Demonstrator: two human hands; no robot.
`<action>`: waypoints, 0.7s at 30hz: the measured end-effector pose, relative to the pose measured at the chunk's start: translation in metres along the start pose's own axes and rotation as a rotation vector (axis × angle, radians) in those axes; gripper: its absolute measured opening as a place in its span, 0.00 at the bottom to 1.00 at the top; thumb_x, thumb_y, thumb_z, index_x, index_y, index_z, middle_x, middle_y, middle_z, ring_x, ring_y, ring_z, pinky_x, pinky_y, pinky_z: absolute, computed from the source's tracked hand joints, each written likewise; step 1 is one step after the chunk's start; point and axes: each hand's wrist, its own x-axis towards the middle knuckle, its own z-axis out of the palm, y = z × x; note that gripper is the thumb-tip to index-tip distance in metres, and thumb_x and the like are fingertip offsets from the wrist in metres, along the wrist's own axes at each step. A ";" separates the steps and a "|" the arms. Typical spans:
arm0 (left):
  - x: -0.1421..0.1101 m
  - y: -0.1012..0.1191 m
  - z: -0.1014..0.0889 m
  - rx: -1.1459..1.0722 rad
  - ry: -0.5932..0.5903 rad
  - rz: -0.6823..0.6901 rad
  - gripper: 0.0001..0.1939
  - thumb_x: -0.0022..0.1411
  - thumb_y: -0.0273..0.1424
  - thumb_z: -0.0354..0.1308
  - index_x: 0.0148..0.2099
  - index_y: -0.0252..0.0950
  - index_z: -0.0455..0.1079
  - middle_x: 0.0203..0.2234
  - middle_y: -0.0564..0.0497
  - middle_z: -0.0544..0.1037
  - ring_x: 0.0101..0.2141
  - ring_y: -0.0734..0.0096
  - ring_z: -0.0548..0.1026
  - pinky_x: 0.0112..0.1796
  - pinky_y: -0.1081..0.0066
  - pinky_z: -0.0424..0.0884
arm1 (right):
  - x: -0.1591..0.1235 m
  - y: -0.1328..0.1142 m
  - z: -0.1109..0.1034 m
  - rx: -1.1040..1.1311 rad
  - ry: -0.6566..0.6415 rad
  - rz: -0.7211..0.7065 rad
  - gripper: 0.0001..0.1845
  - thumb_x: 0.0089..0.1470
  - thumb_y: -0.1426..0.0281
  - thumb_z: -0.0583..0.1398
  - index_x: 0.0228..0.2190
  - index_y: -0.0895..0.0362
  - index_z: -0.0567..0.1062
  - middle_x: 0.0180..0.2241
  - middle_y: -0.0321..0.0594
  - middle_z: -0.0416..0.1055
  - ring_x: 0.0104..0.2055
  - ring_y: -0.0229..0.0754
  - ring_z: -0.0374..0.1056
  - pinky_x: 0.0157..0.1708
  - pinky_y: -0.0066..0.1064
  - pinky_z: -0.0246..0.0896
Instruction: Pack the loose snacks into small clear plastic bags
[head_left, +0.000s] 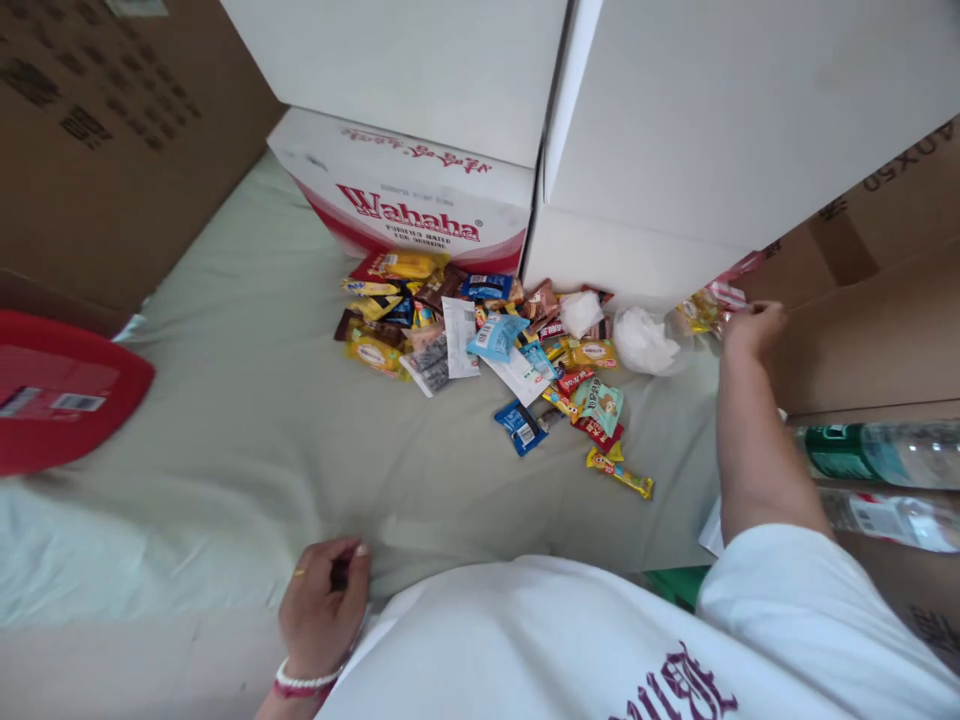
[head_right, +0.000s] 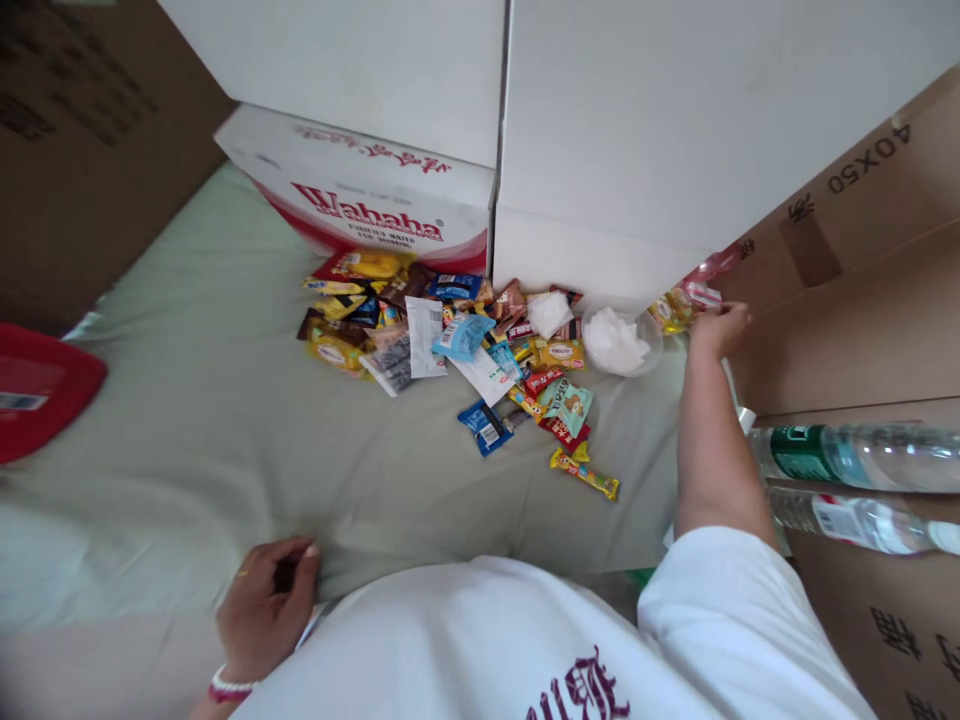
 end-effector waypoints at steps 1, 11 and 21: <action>-0.001 -0.001 0.001 -0.005 0.012 0.020 0.09 0.66 0.37 0.56 0.38 0.37 0.73 0.29 0.50 0.76 0.28 0.68 0.74 0.32 0.69 0.71 | -0.006 -0.014 0.004 -0.018 0.022 -0.049 0.21 0.71 0.62 0.46 0.48 0.58 0.74 0.46 0.57 0.68 0.49 0.53 0.68 0.51 0.54 0.64; -0.005 -0.001 -0.002 -0.123 -0.038 -0.056 0.08 0.62 0.36 0.58 0.39 0.37 0.73 0.30 0.48 0.76 0.31 0.67 0.75 0.34 0.68 0.73 | -0.080 -0.146 0.125 -0.152 -0.587 -0.490 0.06 0.50 0.79 0.62 0.26 0.57 0.74 0.38 0.48 0.72 0.46 0.50 0.65 0.51 0.41 0.63; -0.004 0.028 -0.012 -0.665 -0.336 -0.270 0.12 0.66 0.40 0.57 0.42 0.37 0.74 0.35 0.50 0.74 0.30 0.70 0.74 0.30 0.71 0.72 | -0.216 -0.153 0.035 0.629 -0.445 0.027 0.13 0.60 0.59 0.61 0.40 0.52 0.80 0.35 0.39 0.75 0.31 0.39 0.67 0.36 0.34 0.67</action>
